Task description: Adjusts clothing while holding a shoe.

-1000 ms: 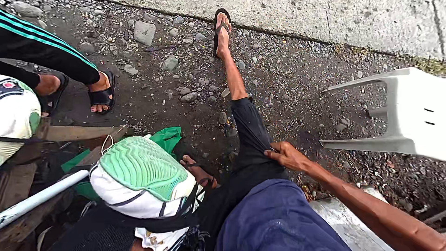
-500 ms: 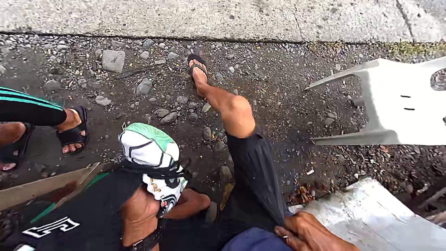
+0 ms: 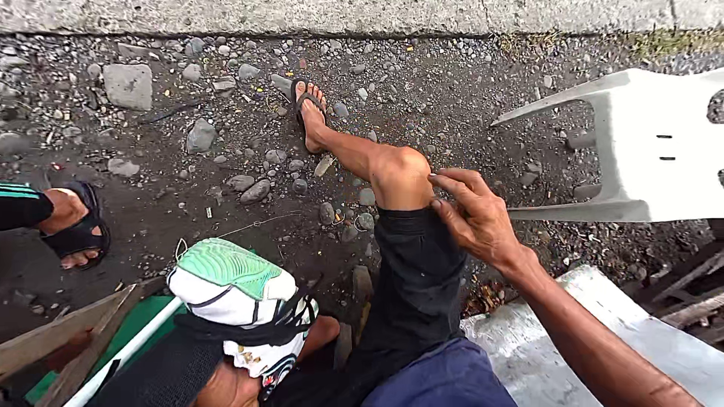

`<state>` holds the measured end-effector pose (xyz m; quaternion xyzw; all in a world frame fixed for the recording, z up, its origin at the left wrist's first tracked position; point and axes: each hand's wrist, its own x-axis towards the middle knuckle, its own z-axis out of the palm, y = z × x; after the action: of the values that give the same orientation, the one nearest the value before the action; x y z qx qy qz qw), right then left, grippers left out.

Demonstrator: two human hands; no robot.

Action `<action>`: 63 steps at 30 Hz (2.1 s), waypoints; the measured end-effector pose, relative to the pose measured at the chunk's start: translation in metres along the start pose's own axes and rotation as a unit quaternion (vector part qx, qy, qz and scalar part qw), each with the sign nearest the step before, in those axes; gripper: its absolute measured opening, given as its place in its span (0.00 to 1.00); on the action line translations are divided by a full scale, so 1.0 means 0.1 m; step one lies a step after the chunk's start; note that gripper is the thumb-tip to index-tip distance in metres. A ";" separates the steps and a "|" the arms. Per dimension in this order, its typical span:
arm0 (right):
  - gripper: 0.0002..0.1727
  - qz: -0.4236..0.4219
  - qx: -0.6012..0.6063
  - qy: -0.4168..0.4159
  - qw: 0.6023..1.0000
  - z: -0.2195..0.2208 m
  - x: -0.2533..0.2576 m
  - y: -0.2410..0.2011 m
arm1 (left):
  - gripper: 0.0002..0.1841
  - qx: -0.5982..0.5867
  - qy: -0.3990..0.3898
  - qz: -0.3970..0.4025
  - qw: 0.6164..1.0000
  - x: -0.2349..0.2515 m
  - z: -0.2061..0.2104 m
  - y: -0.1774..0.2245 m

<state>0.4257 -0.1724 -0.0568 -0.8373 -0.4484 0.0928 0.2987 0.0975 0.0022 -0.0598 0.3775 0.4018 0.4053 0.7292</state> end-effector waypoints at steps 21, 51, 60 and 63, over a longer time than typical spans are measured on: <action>0.24 -0.062 -0.066 -0.075 0.993 0.13 -0.17 -0.16 | 0.11 -0.105 0.075 -0.001 0.992 -0.20 -0.07 -0.02; 0.24 -0.016 -0.078 -0.101 0.992 0.11 -0.06 -0.18 | 0.12 -0.097 -0.045 -0.014 0.994 -0.25 -0.33 0.05; 0.14 -0.041 -0.012 -0.118 0.992 0.03 -0.03 -0.11 | 0.10 -0.110 -0.003 -0.006 0.994 -0.31 -0.18 0.13; 0.17 -0.026 -0.013 -0.126 0.992 0.00 0.00 -0.11 | 0.12 -0.087 -0.019 0.016 0.996 -0.32 -0.20 0.14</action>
<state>0.4178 -0.1675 -0.0505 -0.8107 -0.5057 0.1840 0.2307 0.0642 -0.0169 -0.0467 0.3265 0.3449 0.4433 0.7603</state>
